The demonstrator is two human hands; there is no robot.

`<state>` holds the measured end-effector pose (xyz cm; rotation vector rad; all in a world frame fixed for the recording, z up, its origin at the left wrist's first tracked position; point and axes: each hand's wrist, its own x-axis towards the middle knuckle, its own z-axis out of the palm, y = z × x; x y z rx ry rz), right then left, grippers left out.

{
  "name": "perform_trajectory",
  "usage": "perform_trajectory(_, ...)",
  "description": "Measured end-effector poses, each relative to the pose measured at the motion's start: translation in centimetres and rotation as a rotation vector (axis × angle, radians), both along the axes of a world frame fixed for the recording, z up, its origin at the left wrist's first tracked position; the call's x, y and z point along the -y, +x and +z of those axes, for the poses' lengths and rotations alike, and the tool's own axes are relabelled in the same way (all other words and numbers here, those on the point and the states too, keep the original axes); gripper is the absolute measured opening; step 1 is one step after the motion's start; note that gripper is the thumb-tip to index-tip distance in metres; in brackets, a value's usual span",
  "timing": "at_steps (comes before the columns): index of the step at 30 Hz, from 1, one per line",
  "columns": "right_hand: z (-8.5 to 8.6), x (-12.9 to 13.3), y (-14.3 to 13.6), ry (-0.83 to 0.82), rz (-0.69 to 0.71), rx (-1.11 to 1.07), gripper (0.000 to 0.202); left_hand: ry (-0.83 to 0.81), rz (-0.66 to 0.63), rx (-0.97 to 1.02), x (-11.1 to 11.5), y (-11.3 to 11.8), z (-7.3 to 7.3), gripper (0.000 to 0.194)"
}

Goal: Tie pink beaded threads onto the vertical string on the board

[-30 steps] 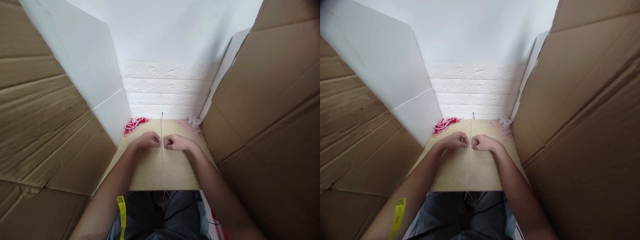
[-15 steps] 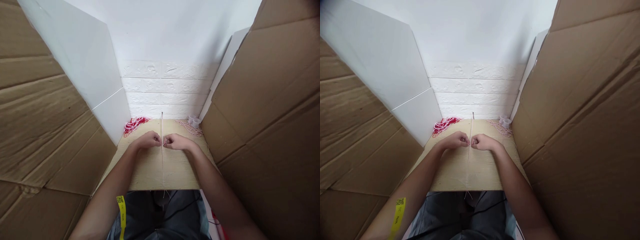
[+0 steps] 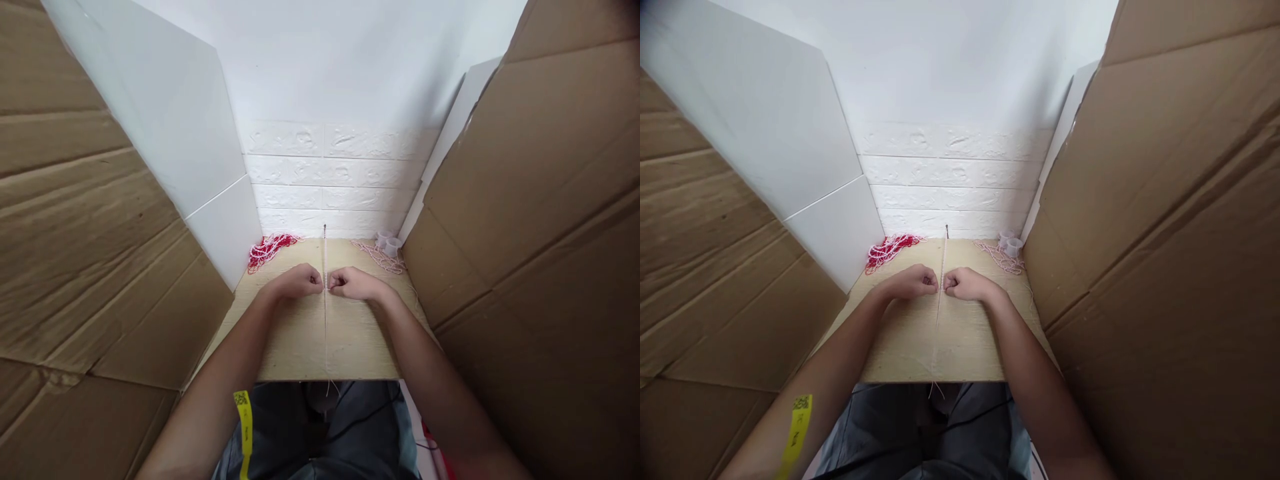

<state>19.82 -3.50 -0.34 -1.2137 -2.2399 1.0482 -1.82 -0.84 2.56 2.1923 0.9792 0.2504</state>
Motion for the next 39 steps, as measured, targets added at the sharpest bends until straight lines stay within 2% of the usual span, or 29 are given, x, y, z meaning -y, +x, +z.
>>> perform_trajectory(8,0.2,0.0,0.2,0.009,0.007,-0.001,0.001,0.064,-0.014,-0.043,-0.1,-0.2,-0.4,0.017)
perform_trajectory(13,0.5,0.2,0.1,0.013,0.006,0.026,0.003,0.056,0.027,-0.057,-0.3,-0.1,-0.6,0.019)
perform_trajectory(18,0.8,0.3,0.2,0.027,0.012,0.039,0.005,0.059,0.004,-0.065,-0.5,-0.1,-0.8,0.02)
perform_trajectory(28,0.6,0.3,0.2,0.033,-0.004,0.008,0.004,0.08,0.0,-0.07,-0.3,-0.5,-0.4,0.018)
perform_trajectory(30,0.5,0.1,0.3,0.015,-0.023,0.001,0.002,0.063,-0.006,-0.054,-0.4,-0.6,-0.2,0.018)
perform_trajectory(35,0.4,0.0,0.4,-0.023,-0.103,-0.105,0.022,0.086,0.035,-0.027,-0.8,-0.9,-0.2,0.02)
perform_trajectory(39,0.5,0.0,0.1,-0.2,-0.109,-0.217,0.024,0.163,0.136,-0.012,-1.1,-0.9,-0.6,0.017)
